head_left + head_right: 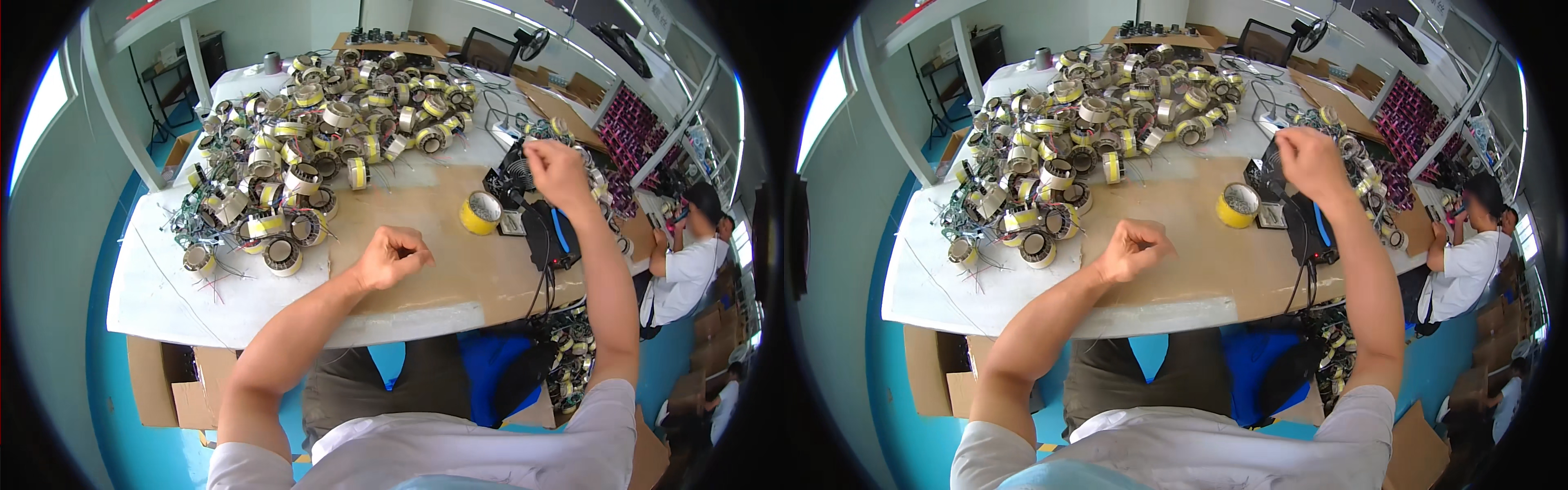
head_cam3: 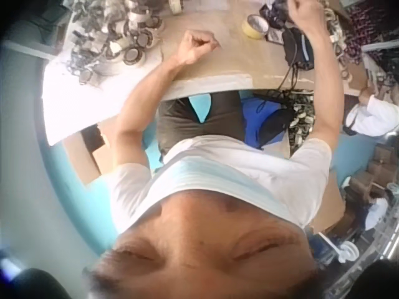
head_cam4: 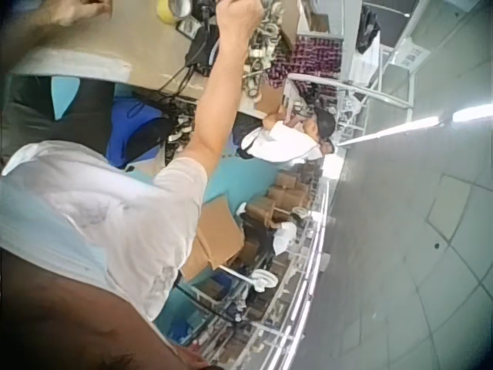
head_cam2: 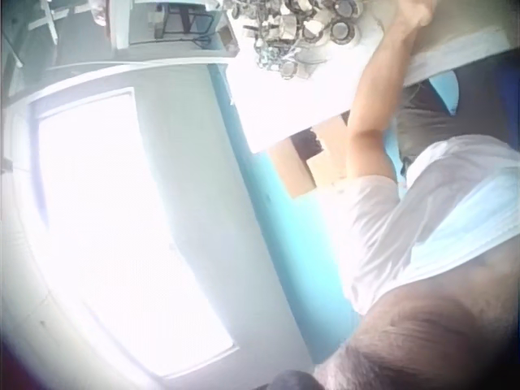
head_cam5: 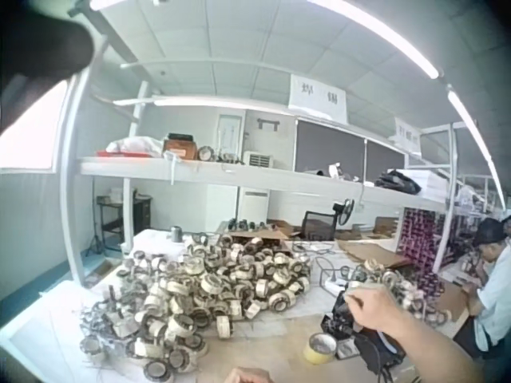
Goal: Soldering wires and components onto a circular circuit board assembly.
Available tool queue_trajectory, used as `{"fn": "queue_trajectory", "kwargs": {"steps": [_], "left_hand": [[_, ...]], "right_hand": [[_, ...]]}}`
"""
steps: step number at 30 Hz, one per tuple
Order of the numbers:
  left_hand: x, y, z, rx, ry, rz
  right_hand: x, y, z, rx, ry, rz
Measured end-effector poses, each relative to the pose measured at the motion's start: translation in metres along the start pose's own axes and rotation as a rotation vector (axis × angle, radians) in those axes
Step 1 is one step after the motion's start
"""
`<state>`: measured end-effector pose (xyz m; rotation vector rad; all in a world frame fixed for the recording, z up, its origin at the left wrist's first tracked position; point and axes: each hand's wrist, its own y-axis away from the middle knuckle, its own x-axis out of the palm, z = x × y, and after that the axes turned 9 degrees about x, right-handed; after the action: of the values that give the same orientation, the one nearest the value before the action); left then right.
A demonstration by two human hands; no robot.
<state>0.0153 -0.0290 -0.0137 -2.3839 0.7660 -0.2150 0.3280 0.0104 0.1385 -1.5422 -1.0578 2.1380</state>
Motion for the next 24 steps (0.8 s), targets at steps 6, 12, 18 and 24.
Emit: {"fn": "queue_trajectory", "kwargs": {"steps": [6, 12, 18, 24], "left_hand": [[0.0, -0.004, -0.027, 0.375, -0.291, 0.041], [-0.003, 0.0, -0.038, 0.476, -0.452, -0.116], [0.004, -0.007, -0.041, 0.491, -0.465, -0.22], [-0.007, -0.009, -0.046, 0.653, -0.785, -0.321]], "right_hand": [[0.171, -0.013, 0.122, 0.009, -0.013, 0.286], [0.222, -0.021, 0.168, 0.323, -0.086, 0.499], [0.151, 0.017, 0.126, 0.024, -0.052, 0.39], [0.138, 0.068, 0.123, -0.122, -0.319, 0.422]]}}
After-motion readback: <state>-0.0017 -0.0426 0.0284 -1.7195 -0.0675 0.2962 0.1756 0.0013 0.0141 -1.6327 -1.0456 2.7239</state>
